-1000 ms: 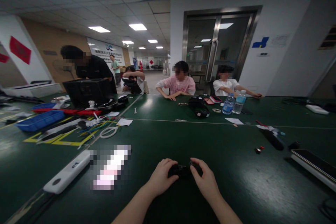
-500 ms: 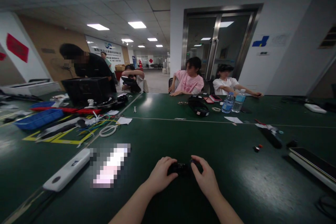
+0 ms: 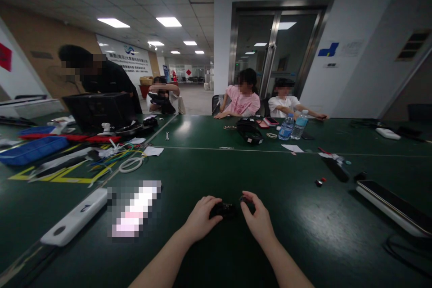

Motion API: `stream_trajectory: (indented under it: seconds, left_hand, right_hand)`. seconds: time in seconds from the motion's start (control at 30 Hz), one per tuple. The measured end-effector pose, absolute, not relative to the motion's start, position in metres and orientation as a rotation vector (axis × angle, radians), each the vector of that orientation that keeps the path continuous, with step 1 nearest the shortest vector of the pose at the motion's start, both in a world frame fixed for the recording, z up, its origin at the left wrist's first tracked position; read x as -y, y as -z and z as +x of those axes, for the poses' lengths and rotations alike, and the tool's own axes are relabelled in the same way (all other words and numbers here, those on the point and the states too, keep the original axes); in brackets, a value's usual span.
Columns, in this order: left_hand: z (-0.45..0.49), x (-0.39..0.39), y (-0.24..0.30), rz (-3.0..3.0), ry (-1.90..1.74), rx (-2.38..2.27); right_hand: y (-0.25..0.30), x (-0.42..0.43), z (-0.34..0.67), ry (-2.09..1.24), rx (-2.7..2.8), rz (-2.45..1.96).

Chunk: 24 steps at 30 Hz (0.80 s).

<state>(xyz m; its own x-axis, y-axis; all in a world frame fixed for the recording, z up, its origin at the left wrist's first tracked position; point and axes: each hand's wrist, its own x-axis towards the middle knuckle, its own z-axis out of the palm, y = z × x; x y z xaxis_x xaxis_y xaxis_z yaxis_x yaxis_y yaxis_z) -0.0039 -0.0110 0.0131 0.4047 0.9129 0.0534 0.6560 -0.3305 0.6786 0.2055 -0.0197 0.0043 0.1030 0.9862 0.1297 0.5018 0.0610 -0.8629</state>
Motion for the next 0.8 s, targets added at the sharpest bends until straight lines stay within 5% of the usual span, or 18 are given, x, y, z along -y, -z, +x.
stream_trajectory:
  seconds: [0.8]
  left_hand:
    - [-0.0039,0.0090,-0.0108,2.121,-0.542,-1.341]
  right_hand:
    - [-0.0086,0.0233,0.2011,-0.758,1.547,-1.572]
